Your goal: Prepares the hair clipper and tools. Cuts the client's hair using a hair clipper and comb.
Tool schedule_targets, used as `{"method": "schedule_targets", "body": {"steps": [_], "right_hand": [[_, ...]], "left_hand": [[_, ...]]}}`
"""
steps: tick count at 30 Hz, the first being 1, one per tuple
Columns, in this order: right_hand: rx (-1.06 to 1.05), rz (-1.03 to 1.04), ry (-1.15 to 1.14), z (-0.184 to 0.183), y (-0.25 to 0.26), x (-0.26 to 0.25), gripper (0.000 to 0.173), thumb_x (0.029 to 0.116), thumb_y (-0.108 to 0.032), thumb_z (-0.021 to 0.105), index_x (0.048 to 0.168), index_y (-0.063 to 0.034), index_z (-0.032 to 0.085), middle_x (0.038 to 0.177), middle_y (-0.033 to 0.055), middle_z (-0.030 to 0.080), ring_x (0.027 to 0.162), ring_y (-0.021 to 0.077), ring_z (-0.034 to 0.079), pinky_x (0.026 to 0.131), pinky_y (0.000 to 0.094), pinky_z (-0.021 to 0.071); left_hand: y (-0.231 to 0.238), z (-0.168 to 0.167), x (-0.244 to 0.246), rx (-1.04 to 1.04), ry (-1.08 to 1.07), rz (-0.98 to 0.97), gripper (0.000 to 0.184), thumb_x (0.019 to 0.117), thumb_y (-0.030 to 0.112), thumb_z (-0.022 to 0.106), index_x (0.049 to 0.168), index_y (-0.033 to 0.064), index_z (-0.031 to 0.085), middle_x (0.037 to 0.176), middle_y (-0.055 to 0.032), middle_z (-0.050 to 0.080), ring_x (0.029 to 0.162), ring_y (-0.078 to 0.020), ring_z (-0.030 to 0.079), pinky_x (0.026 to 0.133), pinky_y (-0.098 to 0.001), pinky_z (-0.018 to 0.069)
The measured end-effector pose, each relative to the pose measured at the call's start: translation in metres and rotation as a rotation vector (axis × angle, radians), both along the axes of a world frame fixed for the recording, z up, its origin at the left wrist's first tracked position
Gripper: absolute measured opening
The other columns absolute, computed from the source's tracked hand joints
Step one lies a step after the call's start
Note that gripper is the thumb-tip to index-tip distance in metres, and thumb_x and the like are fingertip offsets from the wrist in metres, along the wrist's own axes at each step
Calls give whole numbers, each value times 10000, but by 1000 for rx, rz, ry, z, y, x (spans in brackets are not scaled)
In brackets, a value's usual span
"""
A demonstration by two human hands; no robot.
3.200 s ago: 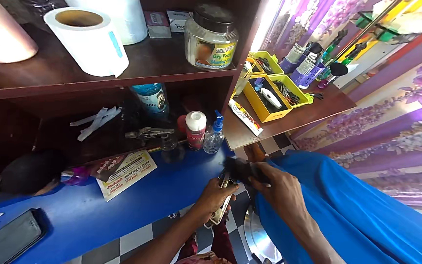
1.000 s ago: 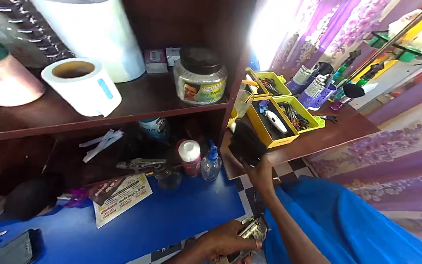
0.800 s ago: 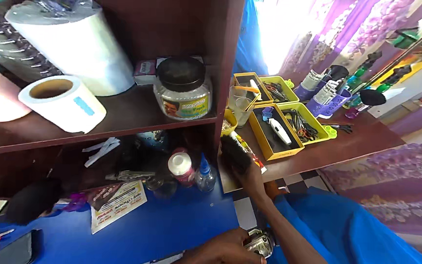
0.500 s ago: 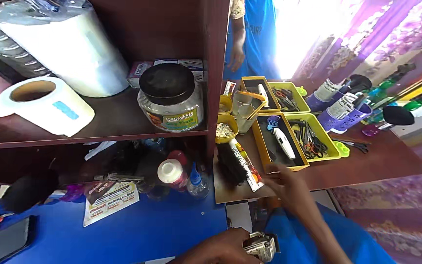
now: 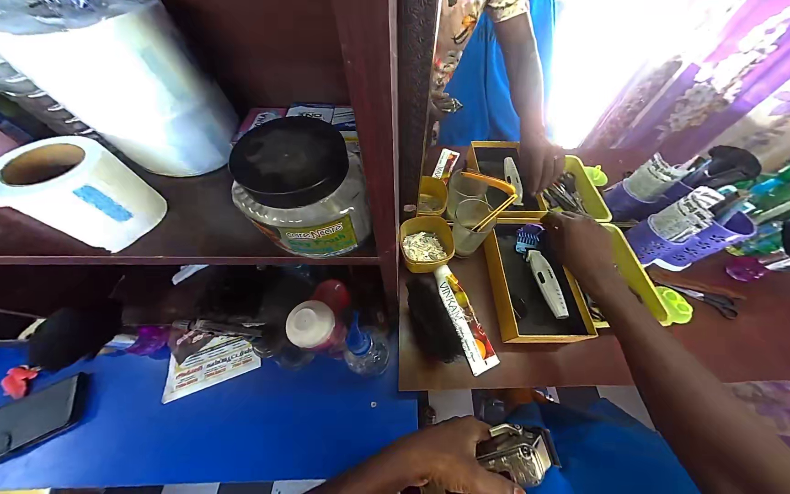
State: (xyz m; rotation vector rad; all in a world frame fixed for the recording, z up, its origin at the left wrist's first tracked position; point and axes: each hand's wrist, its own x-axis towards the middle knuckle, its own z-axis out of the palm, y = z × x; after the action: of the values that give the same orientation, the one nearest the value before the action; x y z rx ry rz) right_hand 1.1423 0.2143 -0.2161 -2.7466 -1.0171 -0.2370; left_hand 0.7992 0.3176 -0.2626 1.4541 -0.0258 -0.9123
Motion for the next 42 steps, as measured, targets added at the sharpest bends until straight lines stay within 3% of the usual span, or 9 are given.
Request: {"method": "schedule_targets", "body": {"steps": [5, 15, 20, 22, 24, 29, 34, 37, 42], "right_hand": [[-96, 57, -114, -34, 10, 20, 57, 936, -33, 676, 902, 11, 686, 904, 222, 699, 943, 449, 672, 751, 598, 530], [56, 143, -190, -39, 1, 21, 110, 977, -77, 638, 982, -13, 728, 1001, 216, 694, 980, 435, 658, 790, 583, 528], [296, 185, -352, -2, -23, -11, 230, 1024, -160, 553, 1116, 6, 684, 1273, 216, 651, 1210, 421, 603, 1004, 566, 479], [341, 142, -377, 12, -34, -35, 233, 1032, -146, 541, 1131, 15, 678, 1220, 207, 687, 1201, 401, 632, 1014, 549, 497], [389, 67, -307, 27, -52, -72, 231, 1026, -123, 550, 1160, 11, 683, 1142, 230, 689, 1089, 412, 666, 907, 567, 533], [375, -62, 138, 34, -103, -194, 265, 955, -36, 625, 1194, -78, 730, 1044, 140, 705, 849, 279, 688, 730, 511, 582], [422, -190, 653, 11, -75, -313, 310, 869, -160, 772, 1139, -40, 681, 971, 35, 744, 851, 123, 725, 793, 337, 621], [527, -242, 704, 4, -58, -345, 219, 885, -123, 745, 1074, -41, 673, 908, 17, 735, 816, 104, 716, 773, 303, 614], [607, -319, 658, 0, -50, -374, 203, 932, -99, 697, 1131, -69, 668, 950, 8, 755, 849, 109, 729, 802, 308, 614]], "left_hand": [[5, 1, 5, 3, -6, 40, 454, 962, 346, 712, 1200, -21, 594, 933, -110, 700, 759, -175, 684, 748, -378, 585], [3, 5, 12, -3, -29, 65, 470, 960, 318, 724, 1263, -14, 585, 1005, -134, 683, 809, -193, 679, 784, -396, 581], [0, 9, 8, -147, -92, 157, 472, 958, 289, 731, 1311, 17, 575, 1035, -97, 707, 831, -152, 701, 798, -344, 601], [-2, 10, 4, -200, -150, 200, 469, 971, 269, 716, 1337, 19, 560, 1054, -91, 696, 837, -139, 691, 803, -325, 595], [-2, 13, -3, -221, -225, 261, 488, 970, 277, 715, 1343, 5, 557, 1096, -85, 695, 899, -122, 695, 855, -315, 591], [8, 20, -27, -410, -290, 459, 616, 971, 249, 704, 1433, -57, 435, 1230, -91, 661, 1078, -126, 675, 988, -311, 560], [27, 21, -51, -495, -121, 443, 366, 988, 259, 669, 1244, 15, 578, 1037, -32, 698, 940, -116, 690, 889, -306, 581], [34, 13, -68, -480, -83, 381, 383, 987, 260, 674, 1256, 5, 582, 1072, -53, 692, 971, -136, 687, 914, -320, 578], [33, 12, -95, -474, -23, 441, 380, 994, 206, 676, 1266, -38, 570, 1117, -125, 714, 1017, -221, 720, 927, -368, 605]]}}
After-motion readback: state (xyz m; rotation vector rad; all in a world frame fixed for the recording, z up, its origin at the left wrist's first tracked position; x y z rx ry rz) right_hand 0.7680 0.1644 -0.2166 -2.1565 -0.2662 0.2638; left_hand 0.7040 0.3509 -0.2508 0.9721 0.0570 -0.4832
